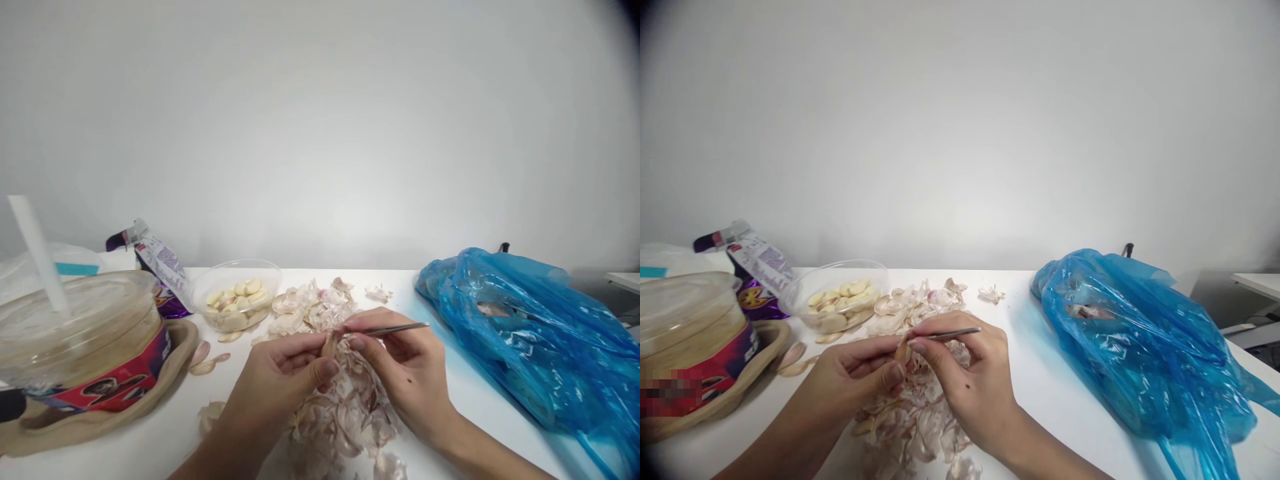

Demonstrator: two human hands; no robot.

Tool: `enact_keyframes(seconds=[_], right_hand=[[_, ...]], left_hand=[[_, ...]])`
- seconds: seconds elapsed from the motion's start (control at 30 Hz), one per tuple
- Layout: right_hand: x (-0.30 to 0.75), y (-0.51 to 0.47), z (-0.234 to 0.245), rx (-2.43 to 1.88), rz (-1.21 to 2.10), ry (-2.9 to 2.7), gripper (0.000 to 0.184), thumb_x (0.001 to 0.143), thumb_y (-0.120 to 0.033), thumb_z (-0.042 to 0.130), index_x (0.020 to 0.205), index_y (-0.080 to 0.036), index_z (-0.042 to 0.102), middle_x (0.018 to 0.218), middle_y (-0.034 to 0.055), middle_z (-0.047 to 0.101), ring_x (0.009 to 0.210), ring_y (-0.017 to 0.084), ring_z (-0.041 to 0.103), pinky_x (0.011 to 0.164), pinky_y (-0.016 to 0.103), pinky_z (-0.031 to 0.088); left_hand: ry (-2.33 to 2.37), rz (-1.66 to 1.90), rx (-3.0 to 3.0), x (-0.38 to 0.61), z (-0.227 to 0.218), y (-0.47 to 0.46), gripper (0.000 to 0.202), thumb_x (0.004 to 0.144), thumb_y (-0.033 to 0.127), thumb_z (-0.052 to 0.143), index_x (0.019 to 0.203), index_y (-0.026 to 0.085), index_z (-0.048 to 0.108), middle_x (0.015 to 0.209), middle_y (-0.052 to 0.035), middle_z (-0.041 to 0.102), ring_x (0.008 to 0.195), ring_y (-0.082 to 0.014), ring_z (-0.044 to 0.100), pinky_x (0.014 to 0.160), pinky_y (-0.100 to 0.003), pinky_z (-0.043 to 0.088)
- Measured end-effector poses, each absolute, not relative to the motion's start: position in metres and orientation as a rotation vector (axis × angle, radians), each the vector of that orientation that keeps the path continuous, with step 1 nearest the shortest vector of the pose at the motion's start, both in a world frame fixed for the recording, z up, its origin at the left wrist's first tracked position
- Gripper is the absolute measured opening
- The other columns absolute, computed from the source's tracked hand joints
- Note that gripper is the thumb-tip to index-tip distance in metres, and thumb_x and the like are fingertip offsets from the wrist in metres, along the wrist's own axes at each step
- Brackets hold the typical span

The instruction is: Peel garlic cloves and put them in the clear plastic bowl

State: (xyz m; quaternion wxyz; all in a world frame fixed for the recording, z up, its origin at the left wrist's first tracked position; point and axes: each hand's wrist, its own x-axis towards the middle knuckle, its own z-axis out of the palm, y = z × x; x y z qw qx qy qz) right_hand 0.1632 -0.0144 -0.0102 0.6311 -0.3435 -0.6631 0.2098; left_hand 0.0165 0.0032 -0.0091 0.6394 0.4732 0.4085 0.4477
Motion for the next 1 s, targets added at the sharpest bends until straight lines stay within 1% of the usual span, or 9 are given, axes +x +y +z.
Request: enact_keyframes(seconds=[0.1,0.33,0.5,0.63,0.73,0.87,1.0], right_hand=[[0.1631,-0.0155,-0.0105,-0.795,0.493,-1.509,0.013,0.077,-0.013,0.06,0.084,-0.021,0.066,0.079,0.0023,0.067,0.077,0.017,0.063,0.068,0.031,0.052],[0.1645,-0.0143,-0.0095,-0.801,0.465,-1.556,0.012,0.078,-0.015,0.059,0.085,-0.02,0.066,0.081,0.0035,0.067,0.077,0.018,0.063,0.068,0.032,0.052],[0.1656,-0.0124,-0.0072,-0.751,0.45,-1.635,0.012,0.078,-0.015,0.059,0.086,-0.02,0.065,0.08,0.004,0.067,0.076,0.018,0.062,0.067,0.033,0.051],[0.1658,-0.012,-0.0073,-0.759,0.461,-1.629,0.012,0.078,-0.015,0.058,0.086,-0.02,0.065,0.08,0.0033,0.067,0.076,0.017,0.062,0.067,0.032,0.051],[0.1661,-0.0118,-0.0076,-0.778,0.464,-1.629,0.011,0.078,-0.014,0.058,0.085,-0.019,0.065,0.078,0.0029,0.066,0.076,0.016,0.062,0.068,0.032,0.051],[0.1664,-0.0113,-0.0073,-0.793,0.49,-1.621,0.009,0.078,-0.015,0.058,0.083,-0.019,0.065,0.077,0.0026,0.065,0.072,0.016,0.061,0.065,0.031,0.051],[0.1668,-0.0107,-0.0075,-0.804,0.505,-1.61,0.007,0.078,-0.015,0.058,0.08,-0.019,0.064,0.076,0.0024,0.065,0.07,0.015,0.061,0.063,0.03,0.05]], left_hand=[[0.928,1.019,1.081,0.0163,-0.0107,0.0034,0.03,0.05,0.023,0.077,0.079,0.018,0.074,0.053,0.0001,0.065,0.05,-0.0099,0.051,0.048,-0.019,0.041],[0.953,1.018,1.077,0.0161,-0.0101,0.0032,0.032,0.049,0.024,0.077,0.08,0.017,0.074,0.056,-0.0015,0.066,0.055,-0.0141,0.055,0.052,-0.023,0.043],[0.944,1.022,1.081,0.016,-0.0085,0.003,0.029,0.047,0.02,0.078,0.076,0.018,0.074,0.054,0.0001,0.065,0.052,-0.0116,0.053,0.05,-0.021,0.042],[0.922,1.055,1.089,0.0175,-0.0118,0.0023,0.027,0.049,0.022,0.077,0.075,0.018,0.074,0.052,0.0004,0.064,0.048,-0.0097,0.049,0.047,-0.019,0.039],[0.893,1.065,1.1,0.0178,-0.0138,0.0019,0.025,0.05,0.021,0.077,0.075,0.018,0.074,0.052,0.0006,0.063,0.05,-0.01,0.05,0.047,-0.018,0.039],[0.903,1.003,1.134,0.0164,-0.013,0.0024,0.024,0.052,0.016,0.075,0.076,0.019,0.074,0.05,0.0018,0.06,0.05,-0.0098,0.048,0.047,-0.018,0.037],[0.893,0.954,1.144,0.0153,-0.0124,0.0037,0.023,0.055,0.014,0.074,0.077,0.02,0.074,0.053,0.0019,0.06,0.054,-0.011,0.05,0.049,-0.018,0.038]])
